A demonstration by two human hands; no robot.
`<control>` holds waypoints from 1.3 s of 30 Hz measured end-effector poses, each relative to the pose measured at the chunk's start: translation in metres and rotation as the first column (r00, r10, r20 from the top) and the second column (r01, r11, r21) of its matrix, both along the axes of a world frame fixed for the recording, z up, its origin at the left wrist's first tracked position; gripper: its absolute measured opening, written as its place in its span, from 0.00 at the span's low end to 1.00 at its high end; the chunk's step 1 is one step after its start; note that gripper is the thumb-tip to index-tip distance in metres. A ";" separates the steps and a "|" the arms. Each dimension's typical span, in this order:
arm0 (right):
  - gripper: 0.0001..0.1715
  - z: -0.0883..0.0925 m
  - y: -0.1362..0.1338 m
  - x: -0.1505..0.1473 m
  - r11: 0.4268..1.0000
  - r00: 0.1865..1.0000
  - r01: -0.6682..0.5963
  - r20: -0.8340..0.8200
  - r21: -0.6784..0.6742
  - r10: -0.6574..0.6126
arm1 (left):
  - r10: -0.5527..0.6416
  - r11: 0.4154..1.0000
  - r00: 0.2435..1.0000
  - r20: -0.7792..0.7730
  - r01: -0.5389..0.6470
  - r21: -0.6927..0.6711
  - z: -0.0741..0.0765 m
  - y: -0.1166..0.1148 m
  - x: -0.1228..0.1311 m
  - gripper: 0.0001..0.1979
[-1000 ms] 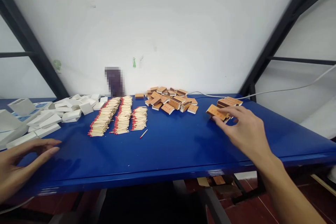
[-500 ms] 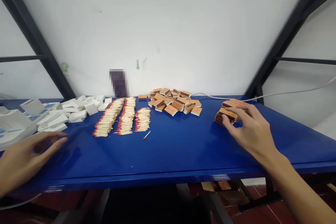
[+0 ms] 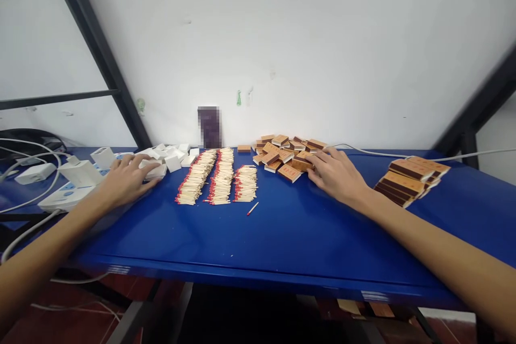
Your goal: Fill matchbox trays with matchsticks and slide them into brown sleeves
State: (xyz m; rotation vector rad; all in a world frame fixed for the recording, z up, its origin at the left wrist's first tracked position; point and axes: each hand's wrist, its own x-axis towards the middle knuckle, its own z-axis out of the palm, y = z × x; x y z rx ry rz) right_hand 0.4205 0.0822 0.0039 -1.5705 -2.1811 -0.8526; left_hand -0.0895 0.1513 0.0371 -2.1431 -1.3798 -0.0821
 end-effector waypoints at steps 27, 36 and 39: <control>0.12 0.012 -0.051 -0.131 0.865 0.956 -0.263 0.008 -0.427 0.294 | -0.356 0.852 0.606 0.712 0.523 -0.019 -0.004 -0.115 0.077 0.07; 0.13 0.015 -0.048 -0.138 0.777 0.953 -0.277 -0.061 -0.565 0.296 | -0.167 0.915 0.773 0.612 0.353 -0.195 -0.019 -0.085 0.052 0.09; 0.11 0.022 -0.054 -0.149 0.762 0.959 -0.282 -0.144 -0.583 0.244 | -0.093 0.919 0.840 0.535 0.280 -0.279 -0.022 -0.084 0.056 0.11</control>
